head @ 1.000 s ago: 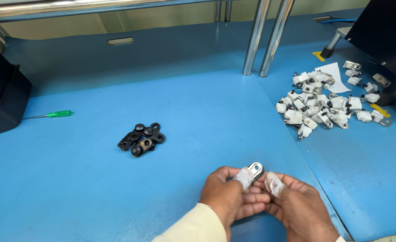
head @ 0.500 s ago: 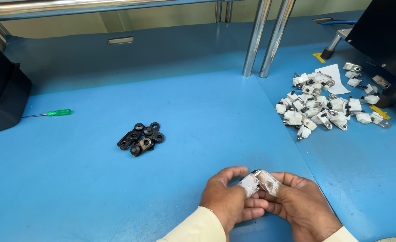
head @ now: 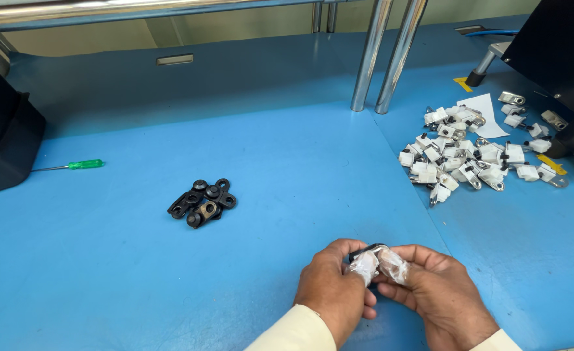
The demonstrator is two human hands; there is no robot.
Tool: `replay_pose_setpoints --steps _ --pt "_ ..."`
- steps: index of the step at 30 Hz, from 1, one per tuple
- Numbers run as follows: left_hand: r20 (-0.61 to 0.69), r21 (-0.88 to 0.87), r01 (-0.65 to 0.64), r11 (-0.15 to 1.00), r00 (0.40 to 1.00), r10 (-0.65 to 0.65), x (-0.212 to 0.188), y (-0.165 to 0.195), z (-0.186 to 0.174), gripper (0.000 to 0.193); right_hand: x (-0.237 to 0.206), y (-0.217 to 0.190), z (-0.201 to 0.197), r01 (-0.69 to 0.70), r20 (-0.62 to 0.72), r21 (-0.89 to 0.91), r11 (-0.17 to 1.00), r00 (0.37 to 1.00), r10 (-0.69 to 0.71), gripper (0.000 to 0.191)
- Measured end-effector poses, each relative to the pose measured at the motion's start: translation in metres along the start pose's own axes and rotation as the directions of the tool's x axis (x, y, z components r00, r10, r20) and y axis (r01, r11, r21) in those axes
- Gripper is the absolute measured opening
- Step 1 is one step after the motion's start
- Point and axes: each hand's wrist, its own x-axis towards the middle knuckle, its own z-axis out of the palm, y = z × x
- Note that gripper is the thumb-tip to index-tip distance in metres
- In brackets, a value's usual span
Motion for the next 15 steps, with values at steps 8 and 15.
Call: replay_pose_setpoints --steps 8,15 --pt "-0.093 0.155 -0.026 0.988 0.995 0.041 -0.007 0.011 0.001 0.040 0.003 0.001 -0.001 -0.003 -0.017 0.094 0.996 1.000 0.005 0.017" --pt "-0.041 0.155 0.097 0.983 0.995 -0.092 -0.005 0.015 -0.005 0.032 0.006 -0.004 -0.011 -0.078 0.131 0.017 0.997 0.988 0.075 0.043"
